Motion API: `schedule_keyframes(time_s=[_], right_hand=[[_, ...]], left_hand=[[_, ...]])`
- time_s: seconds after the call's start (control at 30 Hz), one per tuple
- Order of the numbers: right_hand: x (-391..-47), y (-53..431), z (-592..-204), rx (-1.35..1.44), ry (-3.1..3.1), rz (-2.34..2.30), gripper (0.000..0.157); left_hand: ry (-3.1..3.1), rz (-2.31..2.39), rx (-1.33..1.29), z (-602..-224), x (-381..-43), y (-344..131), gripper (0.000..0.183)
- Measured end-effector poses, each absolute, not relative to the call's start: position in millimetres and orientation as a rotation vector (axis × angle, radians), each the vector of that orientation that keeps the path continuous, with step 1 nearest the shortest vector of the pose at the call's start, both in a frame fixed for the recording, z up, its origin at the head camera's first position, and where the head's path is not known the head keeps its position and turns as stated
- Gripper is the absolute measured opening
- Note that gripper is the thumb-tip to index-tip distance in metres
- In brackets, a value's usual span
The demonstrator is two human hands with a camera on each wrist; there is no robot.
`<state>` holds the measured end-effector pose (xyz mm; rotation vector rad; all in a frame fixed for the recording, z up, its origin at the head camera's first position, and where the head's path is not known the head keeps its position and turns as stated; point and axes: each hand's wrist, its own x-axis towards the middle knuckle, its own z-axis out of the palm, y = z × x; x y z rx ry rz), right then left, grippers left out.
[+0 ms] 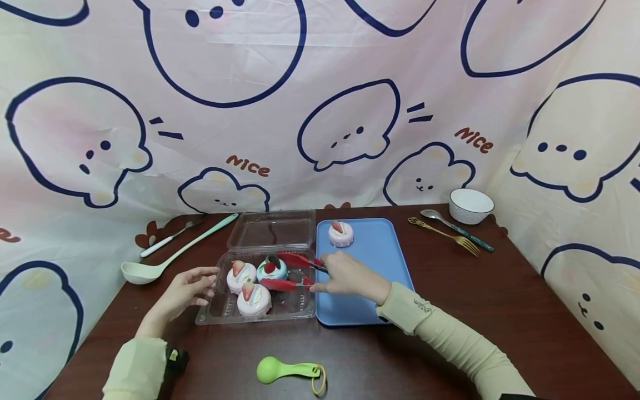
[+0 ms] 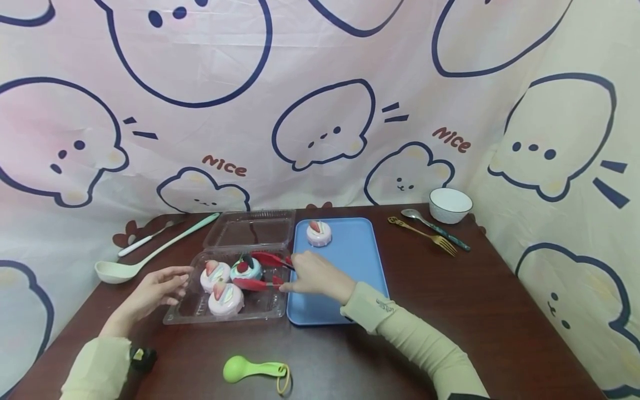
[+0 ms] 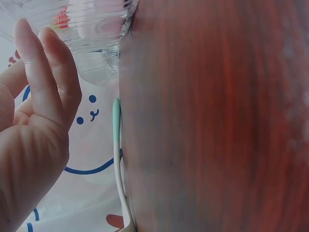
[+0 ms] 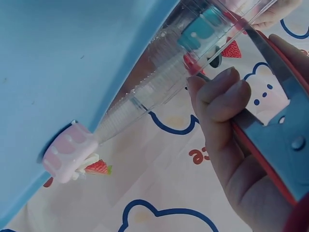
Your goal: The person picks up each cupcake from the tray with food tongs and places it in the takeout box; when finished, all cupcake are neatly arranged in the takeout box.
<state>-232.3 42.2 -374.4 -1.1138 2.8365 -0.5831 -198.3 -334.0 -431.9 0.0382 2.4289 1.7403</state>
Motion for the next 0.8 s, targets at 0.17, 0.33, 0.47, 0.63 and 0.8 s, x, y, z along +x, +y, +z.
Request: schedule_keyframes(time_s=[0.17,0.33,0.47,0.63,0.8], right_hand=[[-232.7,43.2,-375.8,-1.084,2.816,-0.624,0.042],[-234.1,43.8,-379.1,-1.074,2.812,-0.644,0.047],[-234.8,43.6,-380.2,-1.071,2.818,-0.642,0.048],[-235.3,43.8,-380.9,-1.071,2.820,-0.641,0.048],[-235.6,44.2,-381.2,-1.078,2.817,-0.643,0.049]], left_hand=[[2.430,1.735,0.059,-430.8,-197.7,-334.7,0.047],[2.428,1.739,0.074,-431.0,-197.6,-334.7,0.048],[2.426,1.745,0.064,-431.9,-198.0,-334.5,0.047],[2.429,1.747,0.049,-432.6,-199.2,-334.5,0.047],[2.425,1.746,0.068,-431.9,-198.5,-335.7,0.047]])
